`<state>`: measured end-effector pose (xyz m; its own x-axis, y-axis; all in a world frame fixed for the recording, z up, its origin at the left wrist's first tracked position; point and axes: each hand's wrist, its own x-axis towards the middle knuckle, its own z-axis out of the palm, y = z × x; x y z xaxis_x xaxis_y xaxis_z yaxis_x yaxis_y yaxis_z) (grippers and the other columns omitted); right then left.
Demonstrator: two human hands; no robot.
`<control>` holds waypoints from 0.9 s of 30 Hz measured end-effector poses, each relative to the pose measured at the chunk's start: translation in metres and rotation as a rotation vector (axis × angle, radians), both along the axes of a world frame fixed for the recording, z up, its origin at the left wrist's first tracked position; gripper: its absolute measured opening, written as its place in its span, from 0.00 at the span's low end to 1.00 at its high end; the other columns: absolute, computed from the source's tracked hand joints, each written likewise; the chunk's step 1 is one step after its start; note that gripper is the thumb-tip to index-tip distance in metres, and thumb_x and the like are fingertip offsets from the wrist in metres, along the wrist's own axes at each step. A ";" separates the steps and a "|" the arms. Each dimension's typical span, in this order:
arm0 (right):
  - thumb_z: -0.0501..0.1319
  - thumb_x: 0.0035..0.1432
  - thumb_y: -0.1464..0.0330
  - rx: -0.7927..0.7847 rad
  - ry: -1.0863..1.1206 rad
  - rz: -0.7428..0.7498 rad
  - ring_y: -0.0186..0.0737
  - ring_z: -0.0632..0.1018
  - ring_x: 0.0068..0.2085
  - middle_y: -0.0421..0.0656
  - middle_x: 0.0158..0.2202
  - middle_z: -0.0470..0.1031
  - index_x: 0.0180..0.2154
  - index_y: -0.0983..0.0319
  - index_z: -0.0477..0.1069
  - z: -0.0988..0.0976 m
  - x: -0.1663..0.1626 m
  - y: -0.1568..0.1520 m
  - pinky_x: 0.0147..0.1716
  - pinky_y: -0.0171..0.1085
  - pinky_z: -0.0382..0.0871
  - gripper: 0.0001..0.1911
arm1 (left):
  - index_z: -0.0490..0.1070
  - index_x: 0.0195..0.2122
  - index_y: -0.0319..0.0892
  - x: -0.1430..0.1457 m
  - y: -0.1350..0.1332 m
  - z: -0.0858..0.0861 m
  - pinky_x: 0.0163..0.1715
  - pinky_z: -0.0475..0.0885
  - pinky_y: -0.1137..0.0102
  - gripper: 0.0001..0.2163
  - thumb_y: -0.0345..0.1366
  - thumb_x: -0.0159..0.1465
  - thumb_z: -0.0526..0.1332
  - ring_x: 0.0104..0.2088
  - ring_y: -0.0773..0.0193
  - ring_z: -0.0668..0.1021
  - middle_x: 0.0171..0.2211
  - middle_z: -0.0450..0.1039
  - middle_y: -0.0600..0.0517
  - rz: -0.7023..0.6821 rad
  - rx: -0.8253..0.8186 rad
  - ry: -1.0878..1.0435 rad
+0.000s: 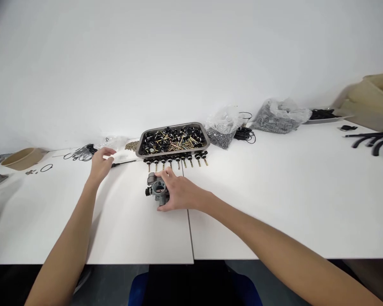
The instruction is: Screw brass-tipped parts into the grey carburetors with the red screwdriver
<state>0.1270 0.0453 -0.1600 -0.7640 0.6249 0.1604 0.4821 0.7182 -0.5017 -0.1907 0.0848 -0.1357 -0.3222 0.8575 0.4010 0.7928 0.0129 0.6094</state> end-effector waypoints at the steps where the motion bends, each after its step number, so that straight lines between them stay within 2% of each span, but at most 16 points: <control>1: 0.69 0.44 0.53 0.004 0.004 -0.001 0.29 0.63 0.24 0.48 0.50 0.60 0.58 0.59 0.51 0.000 0.000 0.000 0.28 0.39 0.66 0.45 | 0.70 0.37 0.41 -0.005 0.002 -0.005 0.49 0.65 0.58 0.13 0.26 0.51 0.55 0.48 0.51 0.70 0.42 0.71 0.45 0.073 -0.064 0.124; 3: 0.69 0.44 0.53 0.009 0.011 -0.003 0.29 0.64 0.24 0.47 0.50 0.61 0.58 0.58 0.52 -0.001 -0.001 0.000 0.28 0.39 0.66 0.45 | 0.70 0.38 0.41 -0.011 0.005 -0.016 0.51 0.61 0.52 0.15 0.25 0.49 0.55 0.52 0.44 0.67 0.44 0.68 0.41 0.158 -0.208 0.302; 5: 0.69 0.44 0.53 0.004 0.014 -0.004 0.30 0.65 0.25 0.48 0.50 0.60 0.58 0.58 0.51 -0.001 -0.001 0.000 0.28 0.39 0.66 0.45 | 0.69 0.39 0.40 -0.016 0.005 -0.026 0.51 0.59 0.50 0.15 0.26 0.50 0.56 0.52 0.40 0.65 0.44 0.67 0.38 0.171 -0.312 0.404; 10: 0.70 0.44 0.55 -0.034 -0.003 -0.004 0.30 0.66 0.26 0.49 0.52 0.59 0.58 0.58 0.51 0.003 -0.002 -0.002 0.29 0.39 0.67 0.44 | 0.66 0.37 0.39 -0.034 0.001 -0.038 0.50 0.57 0.48 0.10 0.30 0.51 0.57 0.51 0.36 0.65 0.44 0.65 0.34 0.279 -0.349 0.485; 13: 0.70 0.44 0.55 -0.043 -0.014 -0.010 0.29 0.65 0.25 0.48 0.51 0.60 0.58 0.58 0.51 0.005 -0.003 -0.003 0.28 0.39 0.67 0.45 | 0.64 0.31 0.40 -0.043 0.001 -0.040 0.49 0.56 0.47 0.08 0.30 0.49 0.58 0.51 0.35 0.64 0.43 0.65 0.35 0.314 -0.333 0.344; 19: 0.70 0.44 0.56 -0.053 -0.015 -0.018 0.28 0.64 0.25 0.47 0.53 0.59 0.60 0.56 0.48 0.002 -0.003 -0.003 0.28 0.38 0.66 0.47 | 0.60 0.23 0.42 -0.041 0.004 -0.043 0.51 0.54 0.48 0.08 0.26 0.44 0.58 0.51 0.37 0.64 0.38 0.68 0.38 0.256 -0.241 0.137; 23: 0.69 0.44 0.55 -0.057 -0.034 -0.020 0.28 0.64 0.25 0.48 0.53 0.58 0.59 0.57 0.49 0.002 -0.004 -0.003 0.27 0.38 0.67 0.46 | 0.62 0.24 0.43 -0.040 0.006 -0.040 0.46 0.59 0.55 0.07 0.25 0.44 0.57 0.42 0.46 0.70 0.29 0.68 0.46 0.242 -0.158 -0.097; 27: 0.69 0.43 0.54 -0.046 -0.025 -0.021 0.29 0.64 0.25 0.48 0.52 0.59 0.59 0.57 0.50 0.001 -0.004 -0.003 0.28 0.40 0.68 0.46 | 0.62 0.31 0.43 -0.043 0.006 -0.034 0.31 0.62 0.67 0.08 0.31 0.49 0.58 0.27 0.62 0.68 0.26 0.63 0.54 0.198 -0.058 -0.421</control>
<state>0.1235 0.0427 -0.1587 -0.7541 0.6471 0.1123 0.5097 0.6844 -0.5213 -0.2339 0.0913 -0.1695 -0.6066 0.7800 0.1537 0.4559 0.1828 0.8711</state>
